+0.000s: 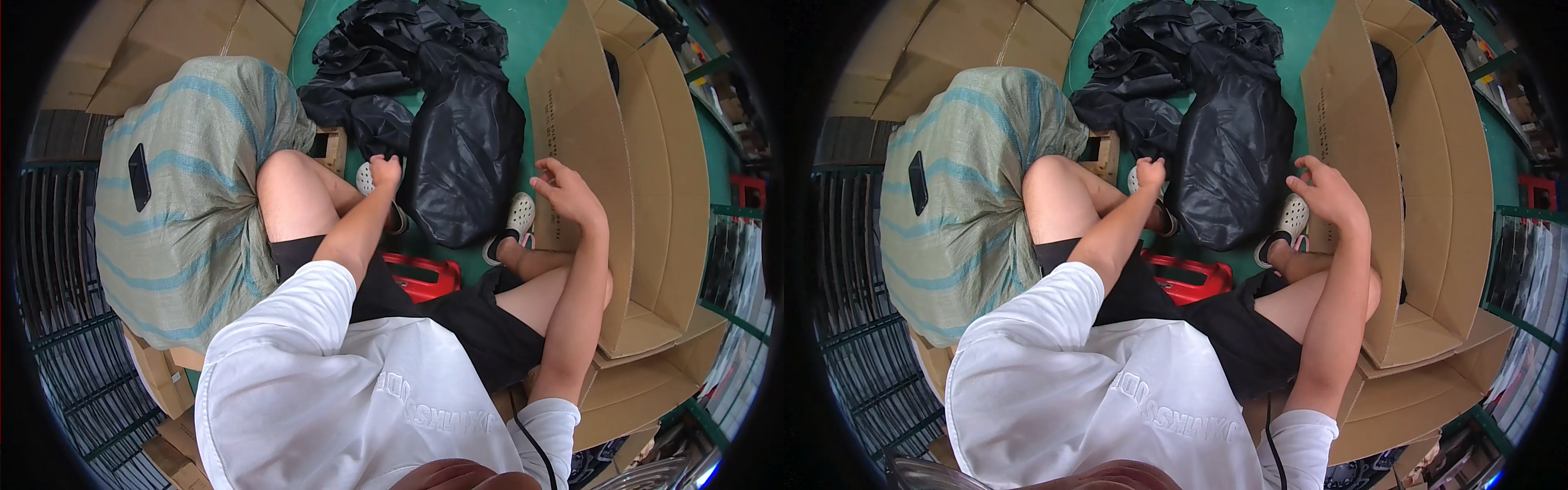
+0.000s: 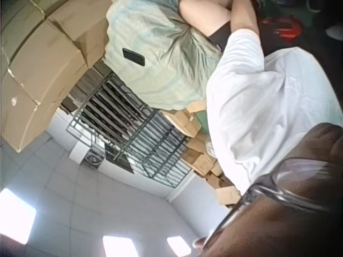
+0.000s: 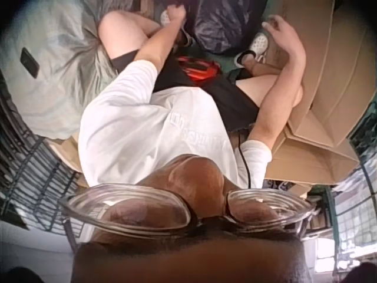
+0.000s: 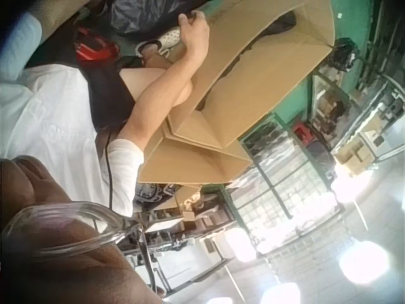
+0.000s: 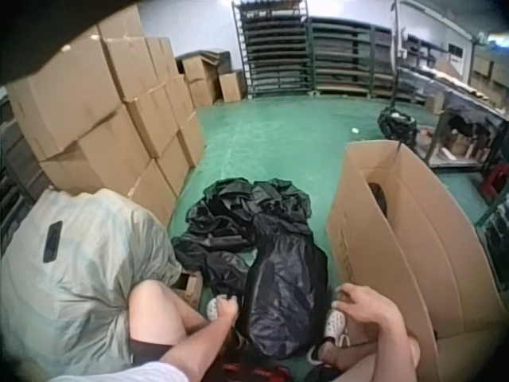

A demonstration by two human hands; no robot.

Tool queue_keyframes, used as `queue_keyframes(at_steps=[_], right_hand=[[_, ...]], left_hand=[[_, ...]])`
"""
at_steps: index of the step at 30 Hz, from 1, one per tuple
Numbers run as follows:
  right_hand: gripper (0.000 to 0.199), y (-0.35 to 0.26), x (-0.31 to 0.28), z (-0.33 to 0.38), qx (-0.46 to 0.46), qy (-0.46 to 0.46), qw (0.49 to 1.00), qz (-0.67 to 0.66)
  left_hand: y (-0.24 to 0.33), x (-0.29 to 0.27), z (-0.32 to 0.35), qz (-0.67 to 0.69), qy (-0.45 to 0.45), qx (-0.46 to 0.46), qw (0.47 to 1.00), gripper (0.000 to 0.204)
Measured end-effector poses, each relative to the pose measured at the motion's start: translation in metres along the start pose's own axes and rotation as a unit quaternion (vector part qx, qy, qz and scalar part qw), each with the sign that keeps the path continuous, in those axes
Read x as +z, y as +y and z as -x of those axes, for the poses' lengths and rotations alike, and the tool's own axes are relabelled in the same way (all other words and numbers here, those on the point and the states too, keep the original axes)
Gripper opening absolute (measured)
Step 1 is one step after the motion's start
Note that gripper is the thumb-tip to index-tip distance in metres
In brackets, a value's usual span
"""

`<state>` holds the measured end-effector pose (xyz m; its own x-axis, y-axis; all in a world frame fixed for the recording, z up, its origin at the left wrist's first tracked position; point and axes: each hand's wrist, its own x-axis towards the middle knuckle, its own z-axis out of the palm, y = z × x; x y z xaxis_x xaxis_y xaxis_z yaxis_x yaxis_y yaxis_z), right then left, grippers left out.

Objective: Organizing and placing black protective covers into cardboard boxes in a warehouse.

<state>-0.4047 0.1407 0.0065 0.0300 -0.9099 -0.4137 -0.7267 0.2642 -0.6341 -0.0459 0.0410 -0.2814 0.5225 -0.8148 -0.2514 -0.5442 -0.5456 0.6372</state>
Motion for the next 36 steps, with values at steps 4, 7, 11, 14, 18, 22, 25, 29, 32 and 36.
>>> queue_keyframes(at_steps=[4, 7, 11, 14, 18, 22, 25, 29, 32, 36], right_hand=[[0.044, 0.004, -0.001, 0.000, 0.038, 0.005, 0.999, 0.006], [0.042, 0.012, -0.003, -0.001, 0.044, 0.013, 0.999, 0.010], [0.040, -0.011, 0.007, -0.020, 0.032, 0.001, 0.999, -0.017], [0.037, 0.001, 0.015, -0.028, 0.065, -0.015, 0.997, 0.031], [0.036, 0.001, 0.019, -0.039, 0.062, -0.022, 0.996, 0.054], [0.036, -0.007, 0.020, -0.052, 0.055, -0.022, 0.997, 0.039], [0.036, -0.010, 0.018, -0.056, 0.052, -0.011, 0.998, 0.036], [0.036, -0.013, 0.015, -0.055, 0.026, -0.004, 0.998, 0.057], [0.037, -0.012, 0.016, -0.053, 0.013, -0.002, 0.998, 0.058], [0.038, -0.009, 0.019, -0.048, 0.015, -0.018, 0.998, 0.062]], left_hand=[[-0.020, -0.010, -0.037, -0.136, -0.115, -0.069, 0.981, 0.036], [-0.013, 0.015, -0.031, -0.124, -0.095, -0.127, 0.980, 0.033], [-0.061, 0.027, -0.079, -0.173, -0.119, -0.125, 0.970, 0.049], [-0.023, 0.047, -0.055, -0.148, -0.016, -0.220, 0.964, 0.072], [-0.009, 0.052, -0.060, -0.207, 0.014, -0.213, 0.955, 0.059], [-0.026, 0.054, -0.079, -0.193, -0.029, -0.163, 0.967, 0.027], [-0.018, 0.052, -0.079, -0.148, -0.044, -0.136, 0.979, 0.029], [0.022, 0.032, -0.087, -0.126, -0.038, -0.068, 0.989, 0.025], [0.060, 0.003, -0.104, -0.103, -0.036, -0.017, 0.994, 0.026], [0.128, -0.050, -0.110, -0.050, -0.028, 0.084, 0.995, 0.027]])
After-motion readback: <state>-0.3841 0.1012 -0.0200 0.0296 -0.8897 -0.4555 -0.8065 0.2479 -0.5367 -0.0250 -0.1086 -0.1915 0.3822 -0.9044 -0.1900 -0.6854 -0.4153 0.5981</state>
